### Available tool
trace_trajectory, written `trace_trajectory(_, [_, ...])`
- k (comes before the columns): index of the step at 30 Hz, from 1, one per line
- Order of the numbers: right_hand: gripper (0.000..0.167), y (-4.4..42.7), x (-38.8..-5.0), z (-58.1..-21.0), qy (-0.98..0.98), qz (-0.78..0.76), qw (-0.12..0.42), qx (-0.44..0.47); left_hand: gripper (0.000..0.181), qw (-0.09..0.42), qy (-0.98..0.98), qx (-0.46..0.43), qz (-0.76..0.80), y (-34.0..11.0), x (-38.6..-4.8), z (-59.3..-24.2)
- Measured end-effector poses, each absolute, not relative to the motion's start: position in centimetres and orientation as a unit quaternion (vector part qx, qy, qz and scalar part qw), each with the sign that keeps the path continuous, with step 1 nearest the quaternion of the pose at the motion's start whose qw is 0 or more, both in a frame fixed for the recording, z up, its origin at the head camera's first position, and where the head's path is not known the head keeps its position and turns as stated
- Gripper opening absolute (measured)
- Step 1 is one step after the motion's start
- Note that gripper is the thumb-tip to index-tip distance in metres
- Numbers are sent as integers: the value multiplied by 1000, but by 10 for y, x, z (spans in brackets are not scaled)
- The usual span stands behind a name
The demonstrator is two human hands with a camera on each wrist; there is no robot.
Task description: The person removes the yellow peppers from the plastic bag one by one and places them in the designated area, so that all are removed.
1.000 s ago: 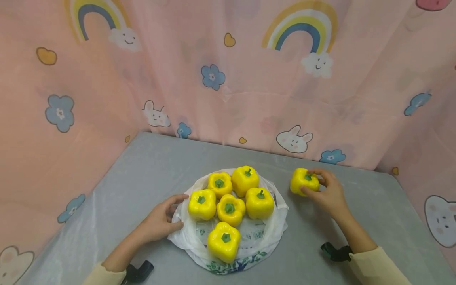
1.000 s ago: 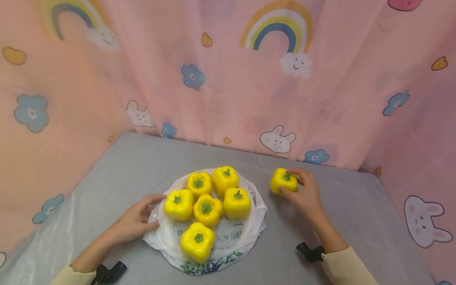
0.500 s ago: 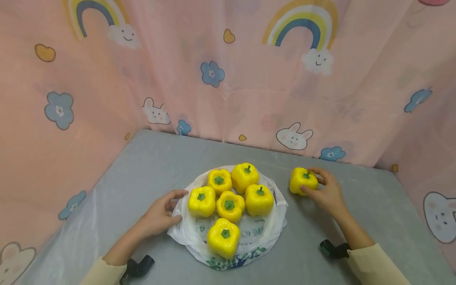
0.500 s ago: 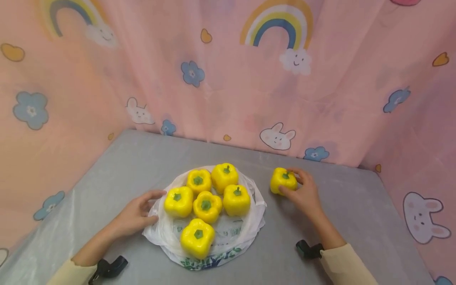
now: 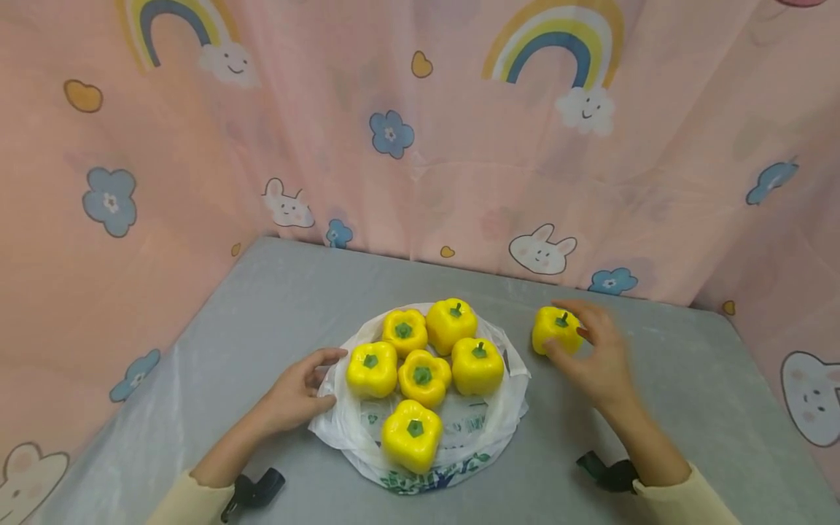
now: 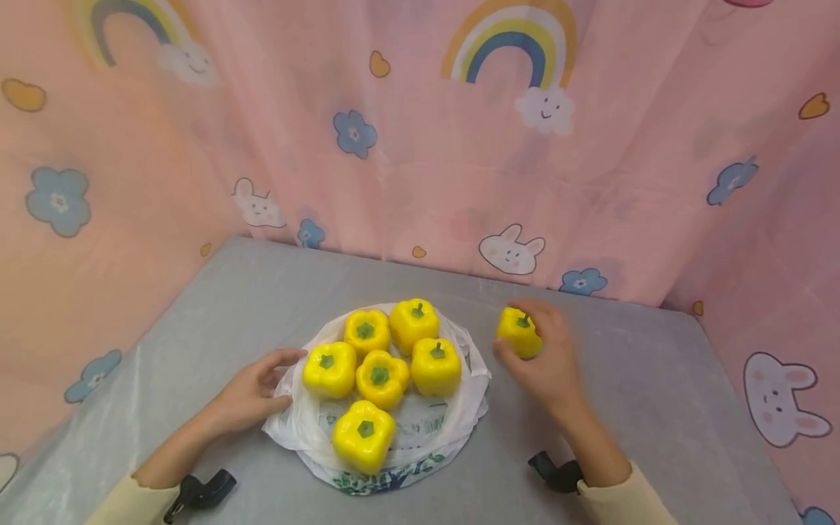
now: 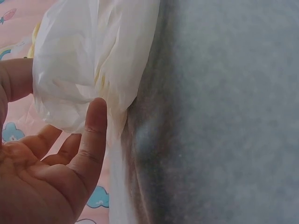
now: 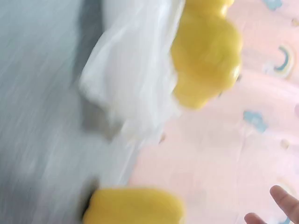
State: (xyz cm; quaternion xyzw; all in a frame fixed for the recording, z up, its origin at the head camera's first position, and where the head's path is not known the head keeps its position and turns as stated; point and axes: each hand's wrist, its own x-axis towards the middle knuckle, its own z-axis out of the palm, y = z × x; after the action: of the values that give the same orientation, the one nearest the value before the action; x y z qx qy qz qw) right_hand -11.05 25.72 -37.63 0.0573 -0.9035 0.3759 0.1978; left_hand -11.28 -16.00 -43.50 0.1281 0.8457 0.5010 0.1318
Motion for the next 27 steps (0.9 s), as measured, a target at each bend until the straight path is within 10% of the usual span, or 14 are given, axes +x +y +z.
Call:
trace_trajectory(12, [55,213,-104,-392,-863,490,59,102,63,142,846,130,498,-160,-114,-436])
trace_trajectory(27, [61,190,-112,-418,-908,403,54,99,63,131,856,120,486,-160,-113,-437])
